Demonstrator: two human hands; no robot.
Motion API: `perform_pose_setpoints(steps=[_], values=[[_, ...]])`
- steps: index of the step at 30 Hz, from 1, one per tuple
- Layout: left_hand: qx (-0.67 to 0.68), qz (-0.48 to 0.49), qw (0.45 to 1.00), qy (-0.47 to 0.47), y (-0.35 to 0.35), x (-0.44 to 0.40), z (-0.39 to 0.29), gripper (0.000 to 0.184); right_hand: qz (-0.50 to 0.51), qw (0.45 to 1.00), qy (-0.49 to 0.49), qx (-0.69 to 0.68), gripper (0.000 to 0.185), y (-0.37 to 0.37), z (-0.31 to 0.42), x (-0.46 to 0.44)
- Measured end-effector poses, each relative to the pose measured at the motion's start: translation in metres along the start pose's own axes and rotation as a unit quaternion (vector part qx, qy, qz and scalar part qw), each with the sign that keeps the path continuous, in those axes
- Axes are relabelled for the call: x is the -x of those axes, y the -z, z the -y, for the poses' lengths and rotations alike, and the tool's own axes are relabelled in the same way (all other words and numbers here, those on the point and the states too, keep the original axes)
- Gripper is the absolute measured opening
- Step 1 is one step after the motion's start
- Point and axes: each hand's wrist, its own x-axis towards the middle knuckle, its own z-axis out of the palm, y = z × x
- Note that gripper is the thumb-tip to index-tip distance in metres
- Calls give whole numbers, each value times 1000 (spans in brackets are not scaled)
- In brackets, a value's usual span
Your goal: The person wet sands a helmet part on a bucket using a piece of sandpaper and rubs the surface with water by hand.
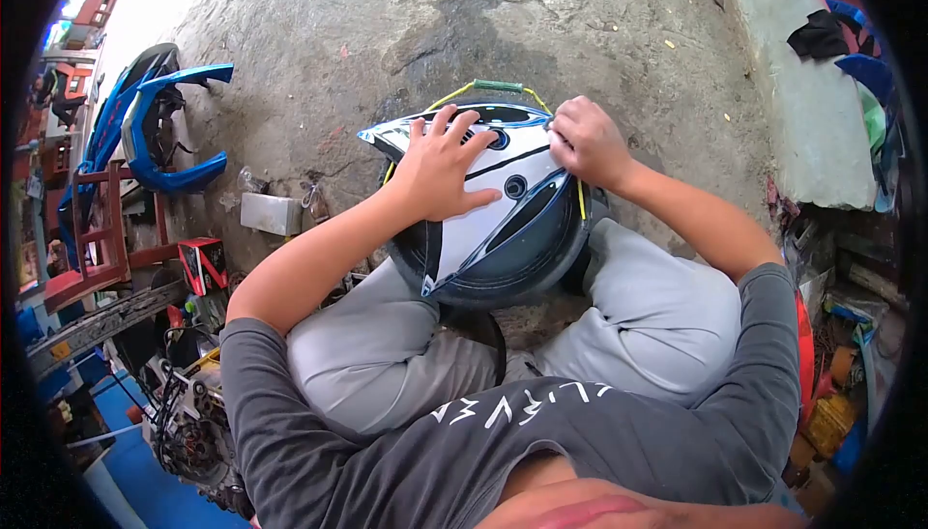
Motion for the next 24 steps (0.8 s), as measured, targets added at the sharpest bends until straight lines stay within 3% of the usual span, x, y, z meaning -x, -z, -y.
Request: perform_pose_setpoints(steps=[6,9,13,18,21,24], values=[[10,-6,1000,0,-2,0,2,81,0,994,99,-56,14,-10,42,-10],[18,-5,1000,2,-1,0,4,79,13,997,79,-23,13,-2,19,-11],[16,0,1000,10,0,0,2,78,-10,999,-45,-21,14,-5,3,-10],[26,-10,1000,14,-3,-1,5,79,-5,995,86,-46,15,-11,55,-5],[31,-11,999,16,-2,0,5,79,-9,997,70,-12,15,-9,34,-8],[24,-13,1000,13,-1,0,4,76,-10,1000,-12,4,16,-5,20,-8]])
